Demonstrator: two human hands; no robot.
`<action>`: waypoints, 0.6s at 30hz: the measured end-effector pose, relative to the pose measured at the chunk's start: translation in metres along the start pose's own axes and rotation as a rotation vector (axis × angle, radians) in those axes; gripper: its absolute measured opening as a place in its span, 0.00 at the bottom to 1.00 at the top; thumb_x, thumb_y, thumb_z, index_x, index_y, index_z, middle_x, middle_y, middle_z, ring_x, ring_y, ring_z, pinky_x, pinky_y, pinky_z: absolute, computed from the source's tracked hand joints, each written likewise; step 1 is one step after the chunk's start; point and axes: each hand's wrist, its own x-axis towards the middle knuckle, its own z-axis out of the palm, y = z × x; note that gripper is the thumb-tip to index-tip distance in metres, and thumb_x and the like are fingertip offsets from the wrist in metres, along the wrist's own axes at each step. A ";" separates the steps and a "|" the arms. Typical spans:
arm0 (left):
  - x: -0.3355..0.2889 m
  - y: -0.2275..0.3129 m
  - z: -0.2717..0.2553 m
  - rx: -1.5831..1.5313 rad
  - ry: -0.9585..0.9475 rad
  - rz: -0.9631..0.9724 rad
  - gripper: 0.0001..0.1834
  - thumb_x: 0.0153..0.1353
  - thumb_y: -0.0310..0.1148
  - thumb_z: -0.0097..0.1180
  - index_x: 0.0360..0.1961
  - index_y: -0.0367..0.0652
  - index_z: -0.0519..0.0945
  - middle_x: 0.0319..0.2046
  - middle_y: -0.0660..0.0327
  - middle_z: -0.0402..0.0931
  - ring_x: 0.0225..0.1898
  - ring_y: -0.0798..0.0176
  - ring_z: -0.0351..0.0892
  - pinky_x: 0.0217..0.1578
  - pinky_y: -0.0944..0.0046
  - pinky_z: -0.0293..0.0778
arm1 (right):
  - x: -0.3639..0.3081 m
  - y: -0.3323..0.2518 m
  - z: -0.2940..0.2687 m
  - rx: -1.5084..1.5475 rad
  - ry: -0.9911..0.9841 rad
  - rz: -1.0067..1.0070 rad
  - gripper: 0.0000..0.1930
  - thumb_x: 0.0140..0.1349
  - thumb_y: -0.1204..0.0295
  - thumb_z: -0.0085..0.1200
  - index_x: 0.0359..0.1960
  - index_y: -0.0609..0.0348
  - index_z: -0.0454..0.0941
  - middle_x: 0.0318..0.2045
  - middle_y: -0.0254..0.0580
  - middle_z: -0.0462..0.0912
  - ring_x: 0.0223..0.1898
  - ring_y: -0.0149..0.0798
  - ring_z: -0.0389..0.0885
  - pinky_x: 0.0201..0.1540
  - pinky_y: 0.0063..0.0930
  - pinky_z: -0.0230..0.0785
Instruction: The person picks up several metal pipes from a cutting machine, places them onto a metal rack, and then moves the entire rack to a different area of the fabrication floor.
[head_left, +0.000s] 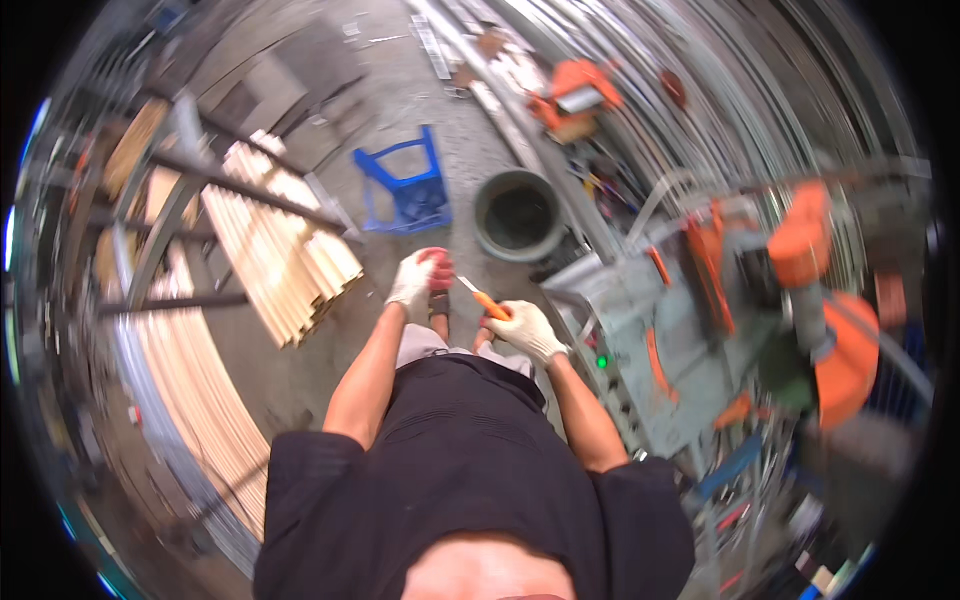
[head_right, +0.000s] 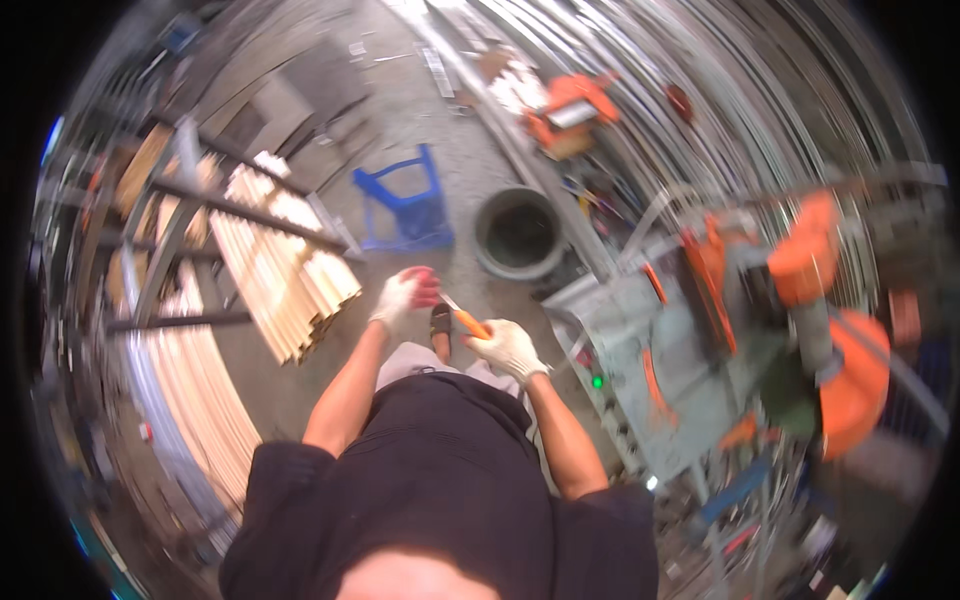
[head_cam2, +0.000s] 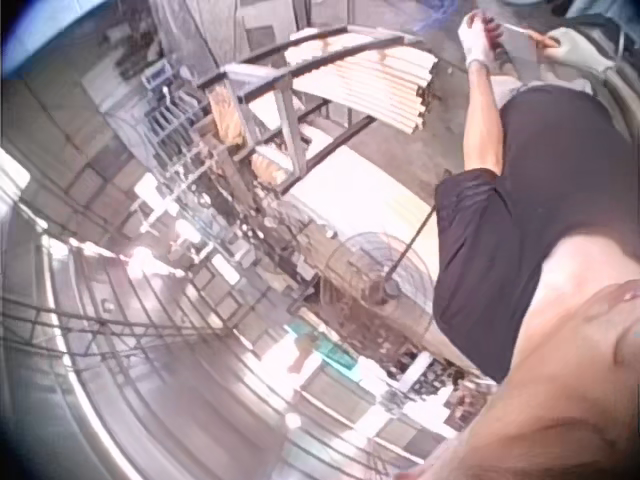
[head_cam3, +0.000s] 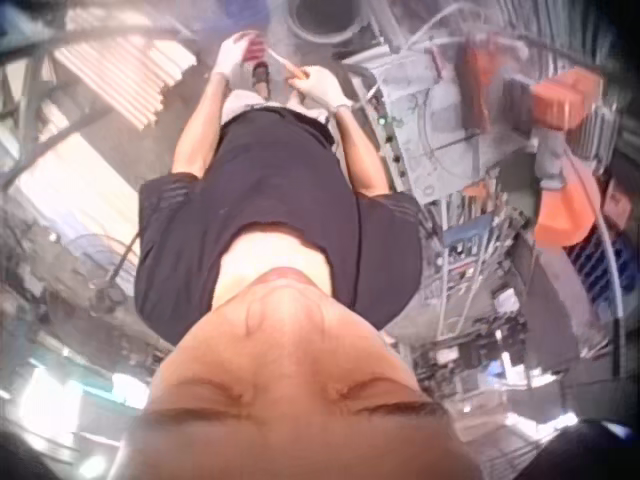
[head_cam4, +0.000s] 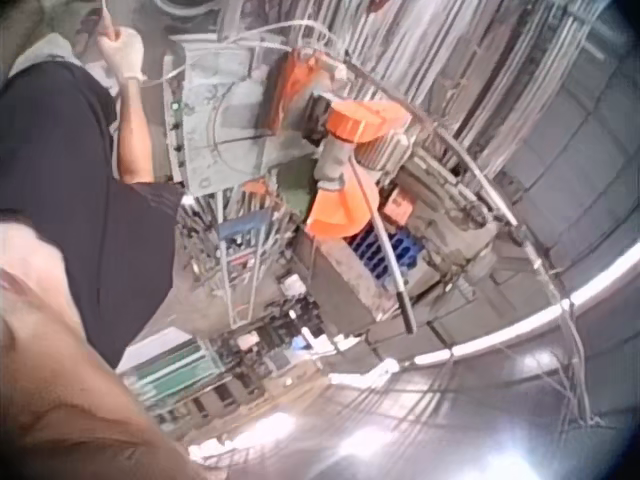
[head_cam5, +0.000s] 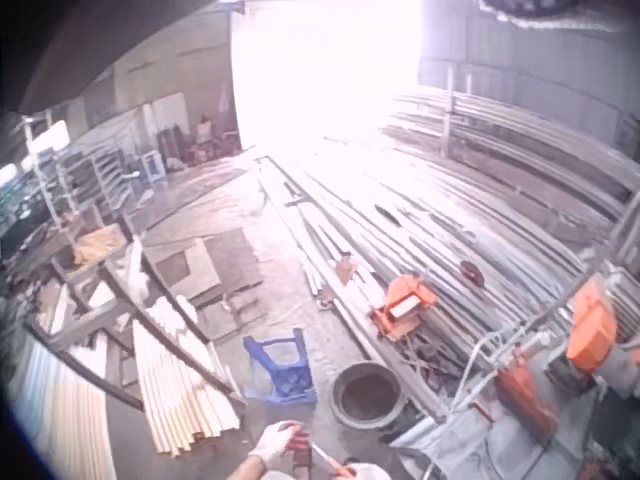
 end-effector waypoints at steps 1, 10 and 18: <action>0.004 -0.003 -0.005 -0.102 0.056 0.008 0.18 0.72 0.37 0.59 0.56 0.36 0.77 0.44 0.56 0.82 0.38 0.60 0.86 0.40 0.57 0.87 | 0.001 -0.010 0.003 -0.054 -0.017 -0.007 0.24 0.57 0.47 0.63 0.36 0.58 0.87 0.30 0.52 0.86 0.37 0.49 0.87 0.42 0.43 0.75; -0.009 0.036 0.102 0.340 -0.560 0.001 0.39 0.70 0.53 0.60 0.73 0.42 0.63 0.70 0.56 0.66 0.68 0.55 0.69 0.66 0.49 0.69 | 0.068 0.003 0.031 0.308 0.666 0.106 0.30 0.57 0.53 0.65 0.54 0.62 0.79 0.51 0.61 0.84 0.55 0.60 0.82 0.58 0.46 0.74; 0.004 0.120 0.122 0.032 -0.618 0.387 0.24 0.74 0.47 0.56 0.59 0.39 0.75 0.44 0.56 0.86 0.50 0.57 0.85 0.56 0.53 0.78 | 0.024 0.002 -0.089 1.270 0.533 -0.393 0.18 0.72 0.68 0.56 0.57 0.67 0.79 0.52 0.45 0.85 0.52 0.38 0.85 0.56 0.34 0.80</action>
